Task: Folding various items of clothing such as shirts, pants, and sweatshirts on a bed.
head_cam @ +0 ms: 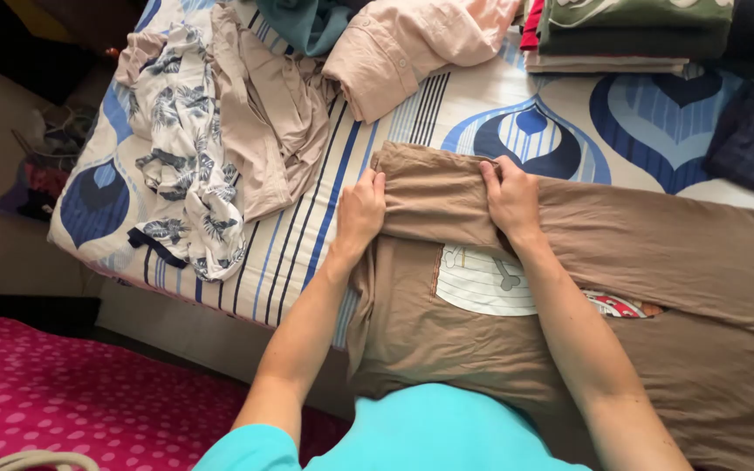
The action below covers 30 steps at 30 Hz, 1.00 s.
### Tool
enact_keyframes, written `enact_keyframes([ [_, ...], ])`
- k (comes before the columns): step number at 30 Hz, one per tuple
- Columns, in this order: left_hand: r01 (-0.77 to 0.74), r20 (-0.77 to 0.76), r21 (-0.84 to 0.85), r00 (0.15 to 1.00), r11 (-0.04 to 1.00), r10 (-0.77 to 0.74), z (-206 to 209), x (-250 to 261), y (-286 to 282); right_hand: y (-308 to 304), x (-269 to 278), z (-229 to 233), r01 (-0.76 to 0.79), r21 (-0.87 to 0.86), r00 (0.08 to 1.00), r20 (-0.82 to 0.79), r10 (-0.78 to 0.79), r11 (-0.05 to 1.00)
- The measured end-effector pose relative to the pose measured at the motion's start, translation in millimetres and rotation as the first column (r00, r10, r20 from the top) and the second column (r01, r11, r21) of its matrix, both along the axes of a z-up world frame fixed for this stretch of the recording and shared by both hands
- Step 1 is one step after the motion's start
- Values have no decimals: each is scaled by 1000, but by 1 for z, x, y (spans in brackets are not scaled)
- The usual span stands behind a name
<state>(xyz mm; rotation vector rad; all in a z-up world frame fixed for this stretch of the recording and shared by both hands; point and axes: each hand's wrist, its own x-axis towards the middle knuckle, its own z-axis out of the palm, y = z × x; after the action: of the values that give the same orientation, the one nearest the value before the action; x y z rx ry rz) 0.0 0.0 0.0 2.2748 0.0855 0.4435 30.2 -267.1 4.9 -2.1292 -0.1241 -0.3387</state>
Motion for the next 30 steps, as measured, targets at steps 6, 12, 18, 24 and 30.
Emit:
enact_keyframes([
  [6,19,-205,369,977,929,61,58,-15,4,9,-19,43,79,-335,994,-46,-101,939],
  [12,257,122,397,937,881,-329,30,-16,-61,21,-41,30,37,-338,958,278,63,941],
  [18,286,-127,634,955,718,-268,22,-11,-67,-48,-52,-21,44,-632,998,63,-5,774],
  [24,234,-83,629,968,741,-235,0,-6,-36,-209,-88,-33,196,-754,964,32,-263,627],
  [30,177,-125,634,984,753,-126,-6,0,-16,-301,-110,-30,299,-650,914,-15,-405,699],
])
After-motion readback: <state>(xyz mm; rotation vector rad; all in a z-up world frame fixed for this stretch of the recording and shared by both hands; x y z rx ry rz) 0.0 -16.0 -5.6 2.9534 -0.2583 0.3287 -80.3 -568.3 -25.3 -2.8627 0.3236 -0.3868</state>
